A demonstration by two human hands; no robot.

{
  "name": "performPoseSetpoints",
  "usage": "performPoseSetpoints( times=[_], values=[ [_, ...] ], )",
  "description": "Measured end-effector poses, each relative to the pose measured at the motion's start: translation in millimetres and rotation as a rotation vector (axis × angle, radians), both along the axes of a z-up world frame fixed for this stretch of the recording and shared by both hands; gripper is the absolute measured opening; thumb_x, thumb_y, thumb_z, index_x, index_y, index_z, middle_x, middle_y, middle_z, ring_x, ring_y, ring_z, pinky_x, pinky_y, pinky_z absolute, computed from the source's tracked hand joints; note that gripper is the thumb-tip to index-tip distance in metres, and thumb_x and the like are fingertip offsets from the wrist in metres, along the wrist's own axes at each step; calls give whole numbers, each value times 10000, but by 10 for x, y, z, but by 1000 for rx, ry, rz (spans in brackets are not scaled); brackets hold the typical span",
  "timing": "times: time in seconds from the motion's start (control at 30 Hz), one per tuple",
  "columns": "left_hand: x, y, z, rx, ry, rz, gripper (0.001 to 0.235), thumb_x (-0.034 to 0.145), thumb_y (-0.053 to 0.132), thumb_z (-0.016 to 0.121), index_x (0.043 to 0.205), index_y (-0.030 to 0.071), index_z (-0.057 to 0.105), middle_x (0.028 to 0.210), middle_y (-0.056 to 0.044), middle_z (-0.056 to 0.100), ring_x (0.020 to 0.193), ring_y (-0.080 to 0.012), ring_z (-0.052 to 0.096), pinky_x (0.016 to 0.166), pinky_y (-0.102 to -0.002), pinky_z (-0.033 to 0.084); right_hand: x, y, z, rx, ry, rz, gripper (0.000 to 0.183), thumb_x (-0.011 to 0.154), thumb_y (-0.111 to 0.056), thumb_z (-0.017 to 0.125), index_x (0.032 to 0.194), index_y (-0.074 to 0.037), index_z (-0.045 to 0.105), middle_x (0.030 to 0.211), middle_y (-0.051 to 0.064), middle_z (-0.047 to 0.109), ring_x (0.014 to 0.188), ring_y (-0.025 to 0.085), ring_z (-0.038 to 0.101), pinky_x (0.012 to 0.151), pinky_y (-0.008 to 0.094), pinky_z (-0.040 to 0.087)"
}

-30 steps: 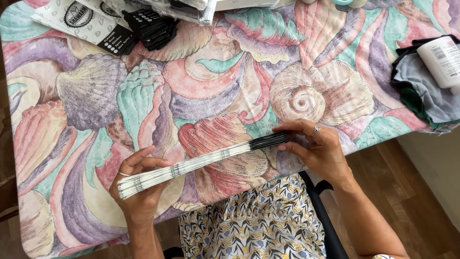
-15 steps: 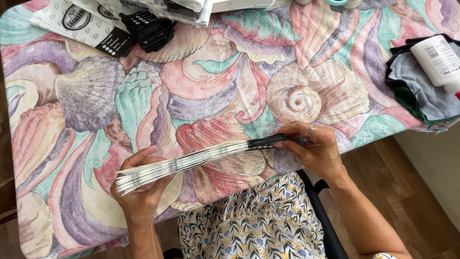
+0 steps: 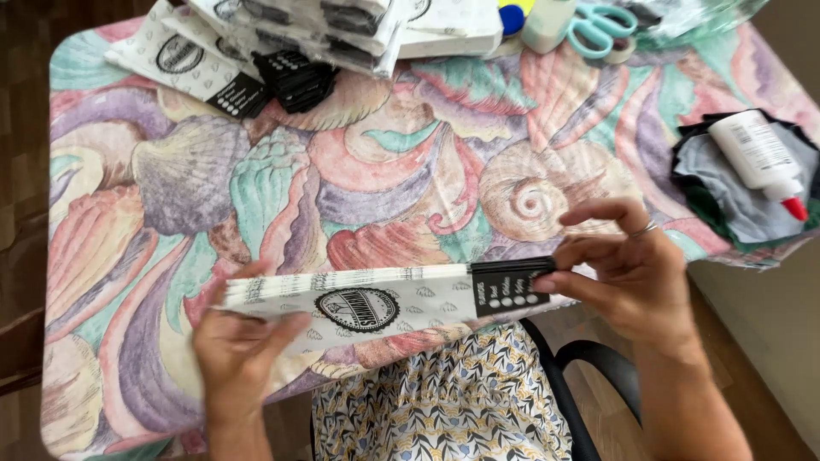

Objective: The person organizes printed paper shawarma wrappers into a neat stack on a table, handling them by hand to align the edges and tapping the stack against the surface.

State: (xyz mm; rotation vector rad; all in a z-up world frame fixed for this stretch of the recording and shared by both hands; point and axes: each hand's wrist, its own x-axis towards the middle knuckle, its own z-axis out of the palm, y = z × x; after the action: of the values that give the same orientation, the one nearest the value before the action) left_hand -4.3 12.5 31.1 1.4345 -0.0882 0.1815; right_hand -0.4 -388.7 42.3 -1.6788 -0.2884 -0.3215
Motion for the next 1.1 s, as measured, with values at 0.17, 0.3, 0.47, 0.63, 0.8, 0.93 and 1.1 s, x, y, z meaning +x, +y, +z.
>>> performPoseSetpoints(
  times=[0.17, 0.3, 0.47, 0.63, 0.8, 0.93, 1.1],
  values=[
    [-126, -500, 1240, 588, -347, 153, 625, 735, 0, 717, 1327, -59, 526, 1234, -190, 631, 1183, -294, 636, 1095, -359, 499, -153, 23, 744, -27, 47, 105, 549, 617, 126, 861, 1052, 34, 539, 1177, 125, 543, 705, 165, 766, 668, 246, 697],
    [-111, -1073, 1638, 801, -718, -293, 675, 773, 314, 947, 1259, -20, 619, 1202, -152, 690, 1104, -317, 680, 1008, -490, 521, -330, 208, 1030, -241, -133, 200, 649, 685, 58, 864, 1069, -161, 388, 1157, 161, 513, 666, 130, 815, 518, 143, 636],
    [-211, -1510, 1571, 833, -826, -461, 385, 940, 350, 691, 1028, -24, 676, 906, -175, 646, 848, -363, 618, 810, -516, 461, -698, 429, 1517, -525, 0, 7, 526, 628, -215, 914, 1031, -71, 608, 694, -3, 782, 634, 12, 836, 606, 127, 690],
    [-412, -1448, 1622, 508, -874, -515, 247, 1020, -9, 704, 817, -4, 562, 735, -137, 504, 667, -333, 499, 694, -474, 399, -966, 571, 1715, -699, -78, -153, 338, 663, -182, 841, 943, -66, 691, 760, -8, 801, 595, 9, 821, 645, 127, 684],
    [-463, -1337, 1499, 440, -915, -406, 158, 1025, 52, 721, 890, -5, 662, 774, -76, 600, 650, -231, 561, 668, -375, 442, -847, 451, 1707, -687, -207, 213, 134, 784, -186, 783, 828, -120, 676, 591, -11, 646, 483, 138, 648, 498, 223, 593],
    [-406, -1193, 1601, 475, -951, -294, 153, 1018, 83, 694, 891, 6, 658, 776, -73, 621, 646, -227, 564, 657, -363, 463, -757, -139, 1342, -704, -116, -93, 73, 752, -71, 762, 808, -106, 729, 586, -71, 715, 465, 17, 671, 1036, 249, 555],
    [-458, -1253, 1594, 452, -872, -171, 103, 1008, 82, 686, 943, 9, 653, 822, -87, 659, 665, -242, 579, 709, -385, 504, -591, 445, 1759, -861, -323, 271, 644, 715, -566, 674, 1171, -112, 706, 999, 29, 819, 769, 129, 827, 638, 255, 626]
  ],
)
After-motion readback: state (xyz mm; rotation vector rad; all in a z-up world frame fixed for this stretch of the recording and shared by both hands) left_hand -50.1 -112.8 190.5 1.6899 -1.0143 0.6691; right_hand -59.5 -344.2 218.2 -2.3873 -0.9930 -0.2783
